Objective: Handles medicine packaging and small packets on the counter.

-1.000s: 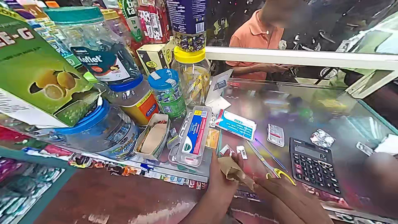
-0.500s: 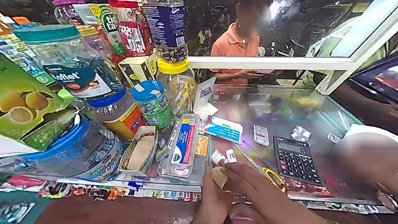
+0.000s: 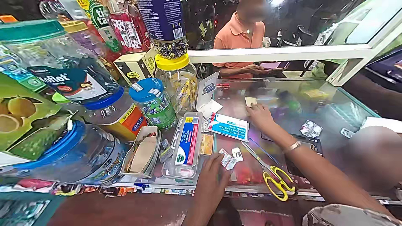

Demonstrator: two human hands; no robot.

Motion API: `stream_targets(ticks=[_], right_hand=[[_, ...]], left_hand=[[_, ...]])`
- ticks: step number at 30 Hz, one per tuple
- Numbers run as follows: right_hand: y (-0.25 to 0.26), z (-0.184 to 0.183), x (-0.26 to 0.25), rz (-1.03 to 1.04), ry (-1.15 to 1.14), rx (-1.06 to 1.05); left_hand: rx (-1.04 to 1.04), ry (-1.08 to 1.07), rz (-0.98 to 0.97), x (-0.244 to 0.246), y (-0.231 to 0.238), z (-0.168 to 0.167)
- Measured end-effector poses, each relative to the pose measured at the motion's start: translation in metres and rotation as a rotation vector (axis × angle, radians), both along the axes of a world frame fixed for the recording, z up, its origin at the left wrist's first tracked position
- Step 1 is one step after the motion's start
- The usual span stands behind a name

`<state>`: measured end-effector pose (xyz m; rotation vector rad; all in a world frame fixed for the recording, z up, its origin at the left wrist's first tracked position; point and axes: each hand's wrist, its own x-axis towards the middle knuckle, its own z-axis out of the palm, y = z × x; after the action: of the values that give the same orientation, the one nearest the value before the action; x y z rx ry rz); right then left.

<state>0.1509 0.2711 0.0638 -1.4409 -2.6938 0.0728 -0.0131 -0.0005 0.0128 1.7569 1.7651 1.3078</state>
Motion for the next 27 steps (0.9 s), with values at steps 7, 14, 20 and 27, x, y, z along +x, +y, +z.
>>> stream_targets(ticks=[7,14,20,27], right_hand=[[-0.171,-0.033,0.034,0.424,0.128,-0.083],[-0.241,-0.087,0.056,0.501,0.323,0.358],[-0.238,-0.075,0.060,0.152,0.886,0.101],[-0.231,-0.056,0.065,-0.118,1.499,-0.386]], left_hand=[[-0.142,0.461,-0.050,0.011,0.022,-0.006],[-0.086,-0.358,-0.073,-0.009,0.011,0.004],[-0.343,-1.053,-0.180,-0.008,0.018,0.016],[-0.480,-0.293,-0.201,0.001,0.034,0.021]])
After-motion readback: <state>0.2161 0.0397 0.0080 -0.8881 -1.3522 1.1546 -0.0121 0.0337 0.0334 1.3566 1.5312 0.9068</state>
